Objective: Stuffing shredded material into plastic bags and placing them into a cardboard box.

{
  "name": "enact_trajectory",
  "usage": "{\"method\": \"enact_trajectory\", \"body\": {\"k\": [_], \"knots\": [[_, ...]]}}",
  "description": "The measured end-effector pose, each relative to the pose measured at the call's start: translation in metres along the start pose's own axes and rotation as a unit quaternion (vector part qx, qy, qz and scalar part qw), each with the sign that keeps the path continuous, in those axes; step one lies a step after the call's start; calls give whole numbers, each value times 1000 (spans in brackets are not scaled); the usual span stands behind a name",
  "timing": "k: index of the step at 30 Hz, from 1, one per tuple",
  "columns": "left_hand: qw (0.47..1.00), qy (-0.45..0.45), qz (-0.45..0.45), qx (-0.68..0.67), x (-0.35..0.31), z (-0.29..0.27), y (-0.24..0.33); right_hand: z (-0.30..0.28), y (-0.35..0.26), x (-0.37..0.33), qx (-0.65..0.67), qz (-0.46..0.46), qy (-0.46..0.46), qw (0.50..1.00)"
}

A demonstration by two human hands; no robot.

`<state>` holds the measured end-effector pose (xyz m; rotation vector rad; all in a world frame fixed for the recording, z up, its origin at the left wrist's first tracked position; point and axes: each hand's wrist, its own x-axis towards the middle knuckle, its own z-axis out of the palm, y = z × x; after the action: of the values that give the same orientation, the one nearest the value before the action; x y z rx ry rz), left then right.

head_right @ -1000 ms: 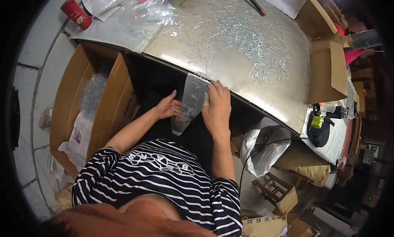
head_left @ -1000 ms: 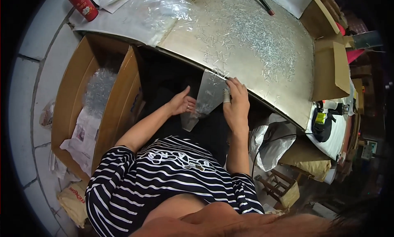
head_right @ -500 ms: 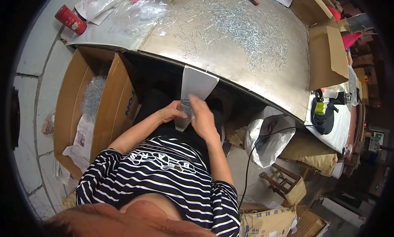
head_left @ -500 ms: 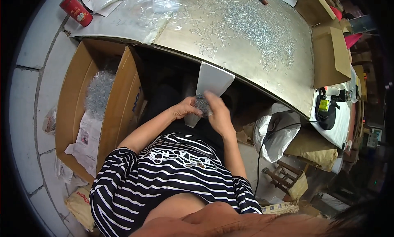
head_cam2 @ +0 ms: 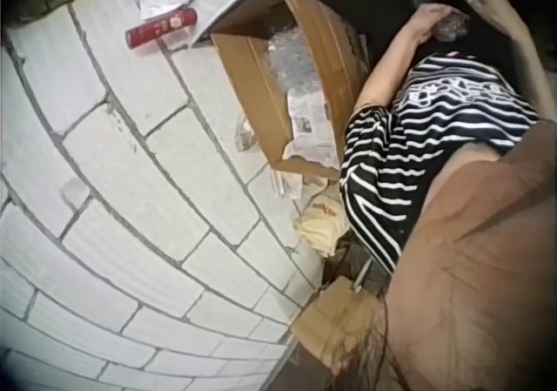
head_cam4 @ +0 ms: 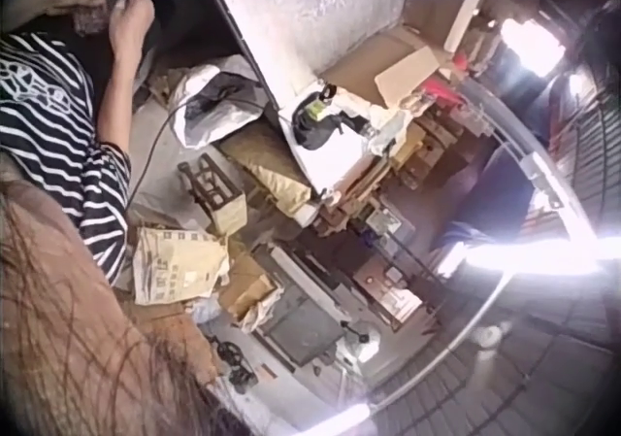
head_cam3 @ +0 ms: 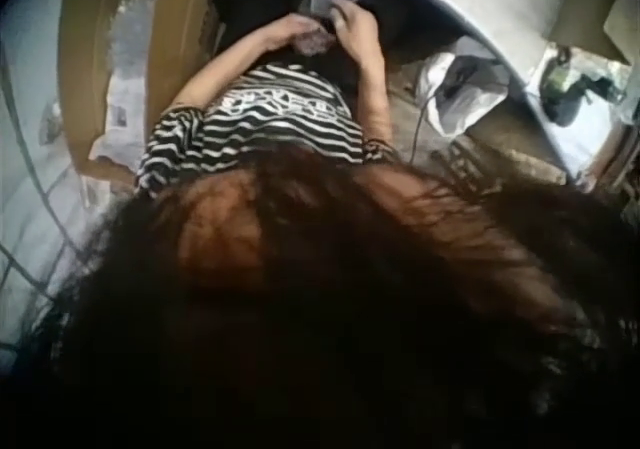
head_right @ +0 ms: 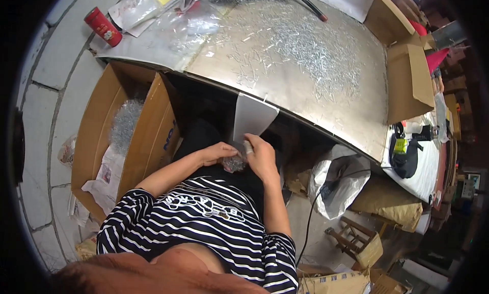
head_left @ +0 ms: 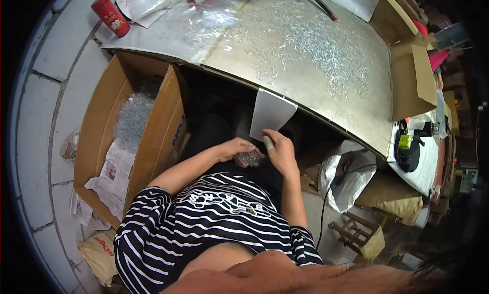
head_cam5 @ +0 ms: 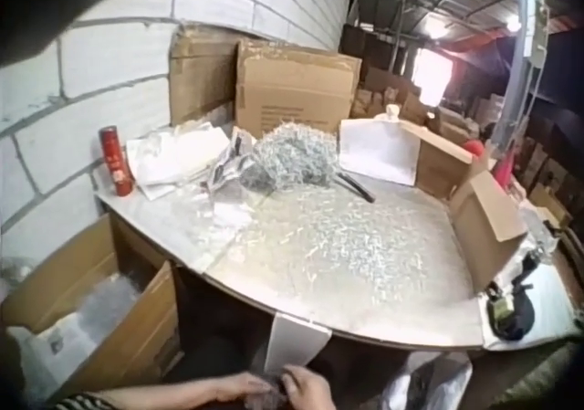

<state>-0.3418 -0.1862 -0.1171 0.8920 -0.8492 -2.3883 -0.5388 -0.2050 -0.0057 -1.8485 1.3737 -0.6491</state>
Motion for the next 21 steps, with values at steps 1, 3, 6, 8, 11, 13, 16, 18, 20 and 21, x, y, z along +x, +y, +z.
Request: {"method": "enact_trajectory", "body": {"k": [1, 3, 6, 8, 11, 13, 16, 18, 20, 21], "knots": [[998, -45, 6, -48, -17, 21, 29, -6, 4, -1, 31, 19, 1, 999], [997, 45, 20, 62, -6, 5, 17, -3, 8, -4, 64, 31, -3, 997], [975, 130, 54, 170, -8, 12, 30, -3, -1, -7, -3, -35, -22, 999], [964, 118, 137, 193, -12, 34, 49, -2, -4, -3, 1, -48, -22, 999], [979, 94, 154, 99, -2, 31, 64, 3, 8, 10, 36, 74, 28, 996], [980, 68, 186, 15, -7, 35, 81, -7, -4, 20, 64, 59, 52, 995], [977, 71, 192, 61, -18, 37, 96, -18, -8, 25, 116, 37, 59, 991], [978, 81, 186, 52, -15, 27, 90, -21, -10, 28, 201, -10, 32, 979], [972, 108, 211, -6, -13, 25, 86, -27, -5, 27, 224, 5, 15, 975], [974, 116, 195, -26, -13, 27, 87, -31, -6, 28, 295, 25, 7, 955]]}}
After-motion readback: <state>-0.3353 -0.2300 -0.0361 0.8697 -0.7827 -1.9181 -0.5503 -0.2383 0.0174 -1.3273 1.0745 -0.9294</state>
